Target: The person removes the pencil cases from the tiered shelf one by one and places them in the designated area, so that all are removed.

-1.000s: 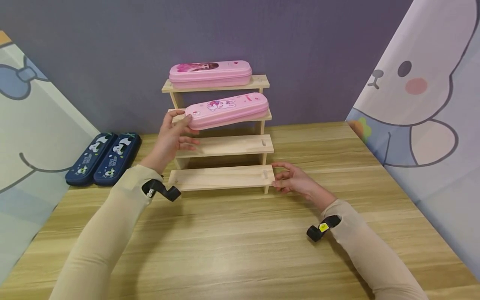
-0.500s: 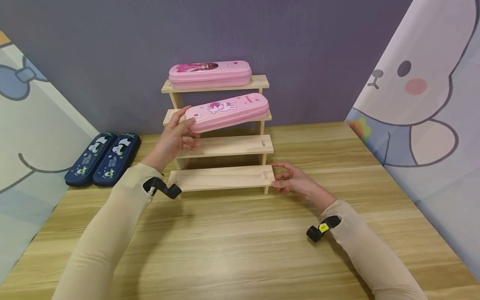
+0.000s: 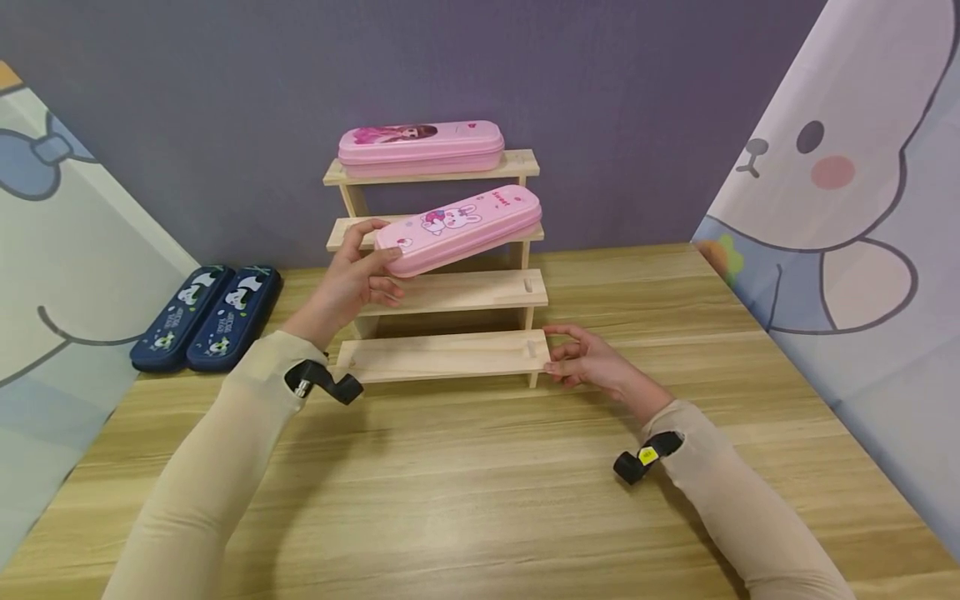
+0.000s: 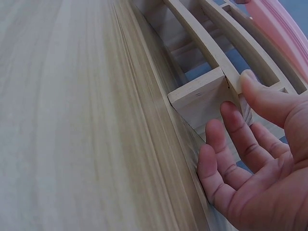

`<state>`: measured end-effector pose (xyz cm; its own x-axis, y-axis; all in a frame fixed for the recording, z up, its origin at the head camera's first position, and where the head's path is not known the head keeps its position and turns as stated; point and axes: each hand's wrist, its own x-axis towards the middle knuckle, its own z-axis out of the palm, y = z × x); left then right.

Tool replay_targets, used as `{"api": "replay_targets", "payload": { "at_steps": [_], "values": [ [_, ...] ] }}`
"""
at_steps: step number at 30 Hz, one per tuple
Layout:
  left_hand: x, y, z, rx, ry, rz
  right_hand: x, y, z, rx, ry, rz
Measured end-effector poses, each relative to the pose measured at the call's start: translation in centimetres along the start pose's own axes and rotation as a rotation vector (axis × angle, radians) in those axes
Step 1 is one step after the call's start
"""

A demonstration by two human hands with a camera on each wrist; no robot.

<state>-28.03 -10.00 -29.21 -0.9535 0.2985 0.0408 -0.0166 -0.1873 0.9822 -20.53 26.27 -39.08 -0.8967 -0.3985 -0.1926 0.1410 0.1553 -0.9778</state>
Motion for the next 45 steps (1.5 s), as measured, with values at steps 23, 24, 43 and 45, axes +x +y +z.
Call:
{"api": "replay_targets", "payload": {
  "at_steps": [23, 24, 43, 45],
  "values": [
    [-1.3, -1.0, 1.5, -0.098, 0.054, 0.044, 0.0, 0.1, 0.0, -0.004, 0.006, 0.002],
    [-1.5, -1.1, 1.6, -0.101, 0.058, 0.05, 0.0, 0.1, 0.0, -0.003, 0.005, 0.002],
    [-4.4, -3.1, 1.9, -0.159, 0.133, 0.226, -0.1, 0.0, 0.1, 0.019, 0.002, 0.004],
    [-4.6, -3.2, 1.8, -0.164, 0.137, 0.24, -0.1, -0.1, 0.1, 0.014, 0.004, 0.004]
  ]
}}
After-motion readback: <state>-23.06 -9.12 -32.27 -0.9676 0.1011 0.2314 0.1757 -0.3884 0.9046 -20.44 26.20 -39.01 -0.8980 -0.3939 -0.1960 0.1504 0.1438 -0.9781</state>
